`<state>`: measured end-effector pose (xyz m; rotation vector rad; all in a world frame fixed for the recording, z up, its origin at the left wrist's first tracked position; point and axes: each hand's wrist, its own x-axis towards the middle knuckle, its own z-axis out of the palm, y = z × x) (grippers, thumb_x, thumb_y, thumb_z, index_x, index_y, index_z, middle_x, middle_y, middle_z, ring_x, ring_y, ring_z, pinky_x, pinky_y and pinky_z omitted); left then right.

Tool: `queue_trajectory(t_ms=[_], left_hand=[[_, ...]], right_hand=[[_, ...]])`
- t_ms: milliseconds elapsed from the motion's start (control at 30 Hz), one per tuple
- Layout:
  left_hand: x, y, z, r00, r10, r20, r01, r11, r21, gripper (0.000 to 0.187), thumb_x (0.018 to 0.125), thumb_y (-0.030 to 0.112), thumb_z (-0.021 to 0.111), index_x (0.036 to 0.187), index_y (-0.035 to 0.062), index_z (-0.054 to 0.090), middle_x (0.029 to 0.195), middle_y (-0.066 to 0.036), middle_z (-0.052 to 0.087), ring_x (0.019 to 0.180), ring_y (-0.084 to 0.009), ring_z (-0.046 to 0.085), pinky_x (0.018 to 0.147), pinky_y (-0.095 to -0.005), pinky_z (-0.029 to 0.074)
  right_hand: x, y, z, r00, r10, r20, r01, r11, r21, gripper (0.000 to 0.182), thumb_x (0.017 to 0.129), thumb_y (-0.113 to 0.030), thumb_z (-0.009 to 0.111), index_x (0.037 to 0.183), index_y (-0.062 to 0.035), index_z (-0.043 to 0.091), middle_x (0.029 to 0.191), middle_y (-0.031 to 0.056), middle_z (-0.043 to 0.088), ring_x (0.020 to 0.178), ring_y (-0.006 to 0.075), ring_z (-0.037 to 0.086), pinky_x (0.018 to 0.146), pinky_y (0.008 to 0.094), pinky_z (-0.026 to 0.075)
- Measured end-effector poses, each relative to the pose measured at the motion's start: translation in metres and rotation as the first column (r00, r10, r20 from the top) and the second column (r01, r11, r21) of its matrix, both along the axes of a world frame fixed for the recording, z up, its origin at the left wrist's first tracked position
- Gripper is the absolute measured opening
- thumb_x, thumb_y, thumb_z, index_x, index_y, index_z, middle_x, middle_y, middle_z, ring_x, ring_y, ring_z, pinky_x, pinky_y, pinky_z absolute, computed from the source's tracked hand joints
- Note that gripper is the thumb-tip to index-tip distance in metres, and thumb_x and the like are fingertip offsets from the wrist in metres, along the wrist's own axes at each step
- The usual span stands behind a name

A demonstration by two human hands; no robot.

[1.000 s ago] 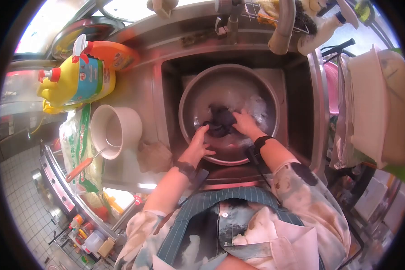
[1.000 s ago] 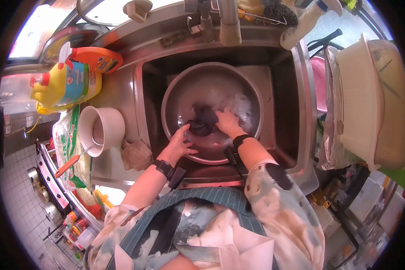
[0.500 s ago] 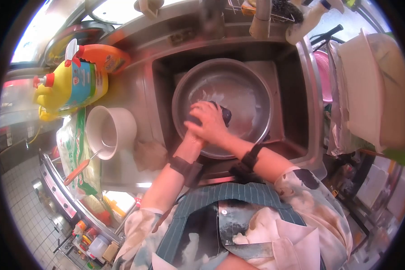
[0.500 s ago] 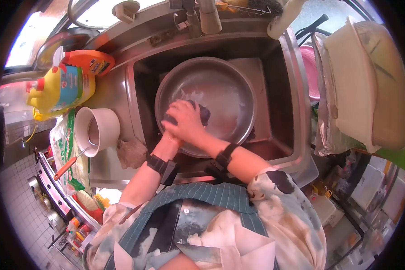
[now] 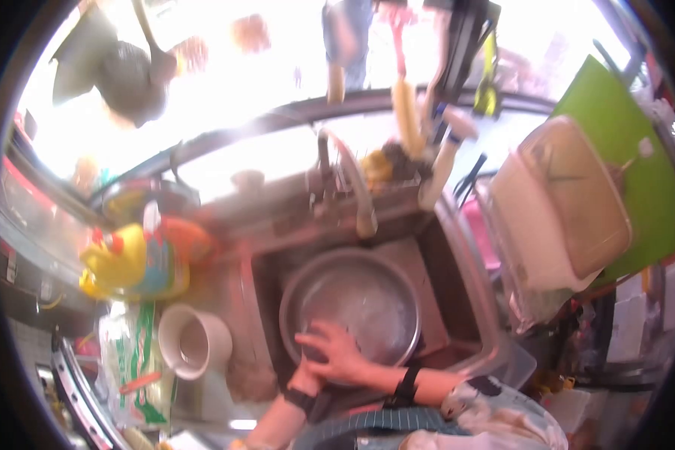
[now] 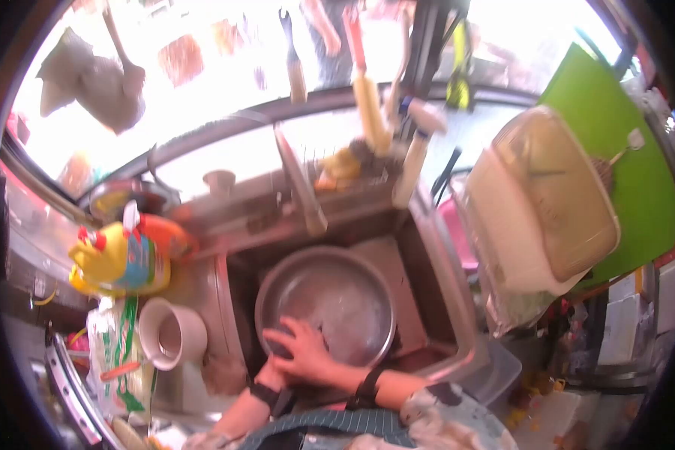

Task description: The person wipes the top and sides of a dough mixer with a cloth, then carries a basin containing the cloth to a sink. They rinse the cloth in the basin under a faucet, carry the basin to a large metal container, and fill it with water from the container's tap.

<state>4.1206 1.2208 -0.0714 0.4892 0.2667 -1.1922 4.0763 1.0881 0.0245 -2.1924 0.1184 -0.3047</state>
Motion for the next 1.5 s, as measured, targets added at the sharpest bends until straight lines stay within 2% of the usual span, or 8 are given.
queue_trajectory(t_ms=[233,433,500,600,833,967,1067,1500], left_hand=[[0.016,-0.031,-0.090,0.964,0.227,-0.138,-0.257,0.928,-0.271,0.038,0.094,0.028,0.034,0.129,0.0138,0.036,0.127,-0.008,0.043,0.120,-0.0208,0.040,0.101,-0.0319,0.033],[0.004,-0.026,-0.102,0.742,-0.112,0.661,-0.084,0.962,0.258,0.040,0.092,0.030,0.038,0.128,0.0118,0.038,0.123,-0.008,0.047,0.116,-0.0202,0.045,0.097,-0.0307,0.036],[0.006,-0.023,-0.060,0.608,-0.569,0.554,0.037,0.717,0.696,0.045,0.091,0.036,0.044,0.127,0.0101,0.039,0.120,-0.009,0.049,0.112,-0.0232,0.048,0.094,-0.0367,0.041],[0.000,-0.051,0.091,0.992,-0.125,0.016,0.111,0.931,0.348,0.048,0.089,0.035,0.050,0.127,0.0095,0.039,0.120,-0.011,0.050,0.108,-0.0277,0.052,0.091,-0.0429,0.045],[0.001,-0.028,0.083,0.985,-0.112,0.128,0.064,0.941,0.334,0.052,0.082,0.026,0.063,0.126,0.0079,0.043,0.119,-0.014,0.054,0.109,-0.0298,0.053,0.093,-0.0500,0.043],[-0.002,-0.009,0.091,1.000,0.002,0.008,-0.004,0.957,0.289,0.044,0.081,0.018,0.060,0.120,0.0014,0.048,0.115,-0.014,0.057,0.107,-0.0297,0.054,0.095,-0.0448,0.043],[-0.003,0.014,0.083,0.997,0.037,0.072,-0.061,0.934,0.352,0.041,0.080,0.017,0.059,0.117,0.0007,0.051,0.113,-0.014,0.058,0.105,-0.0301,0.056,0.094,-0.0442,0.044],[-0.021,0.129,-0.023,0.969,-0.200,0.142,0.081,0.809,0.583,0.047,0.076,0.050,0.058,0.100,0.0090,0.060,0.085,-0.007,0.061,0.061,-0.0185,0.058,0.042,-0.0281,0.046]], right_hand=[[0.024,-0.001,-0.006,0.961,-0.091,-0.260,0.102,0.994,0.032,0.036,0.078,-0.036,0.060,0.106,-0.0141,0.062,0.114,0.0168,0.053,0.106,0.0343,0.050,0.089,0.0416,0.042],[0.023,-0.012,-0.041,0.924,-0.143,-0.354,0.196,0.973,0.119,0.041,0.079,-0.042,0.058,0.101,-0.0070,0.063,0.100,0.0186,0.061,0.096,0.0327,0.058,0.082,0.0393,0.045],[0.023,-0.017,-0.062,0.887,-0.231,-0.399,0.339,0.913,0.225,0.042,0.080,-0.043,0.056,0.098,-0.0056,0.063,0.093,0.0181,0.063,0.090,0.0339,0.060,0.080,0.0389,0.046],[0.016,-0.038,-0.064,0.795,-0.218,-0.566,0.500,0.763,0.409,0.045,0.083,-0.046,0.053,0.102,-0.0066,0.062,0.098,0.0158,0.062,0.094,0.0299,0.059,0.081,0.0365,0.046],[0.002,-0.056,0.001,0.814,0.268,-0.516,0.452,0.267,0.851,0.056,0.088,-0.051,0.047,0.129,-0.0126,0.045,0.136,0.0073,0.038,0.113,0.0208,0.048,0.088,0.0327,0.043],[-0.019,-0.131,-0.107,0.793,-0.397,-0.462,0.494,0.863,0.107,0.068,0.076,-0.042,0.066,0.132,-0.0144,0.040,0.128,0.0154,0.043,0.111,0.0303,0.050,0.089,0.0381,0.043],[-0.051,-0.154,-0.108,0.327,-0.818,-0.474,0.804,0.504,-0.316,0.058,0.065,-0.029,0.070,0.116,-0.0058,0.055,0.108,0.0224,0.059,0.102,0.0344,0.057,0.092,0.0400,0.044],[-0.067,-0.164,-0.058,0.758,-0.616,-0.215,0.651,0.696,0.301,0.045,0.065,-0.012,0.064,0.109,-0.0019,0.059,0.096,0.0145,0.065,0.089,0.0235,0.063,0.080,0.0322,0.047]])
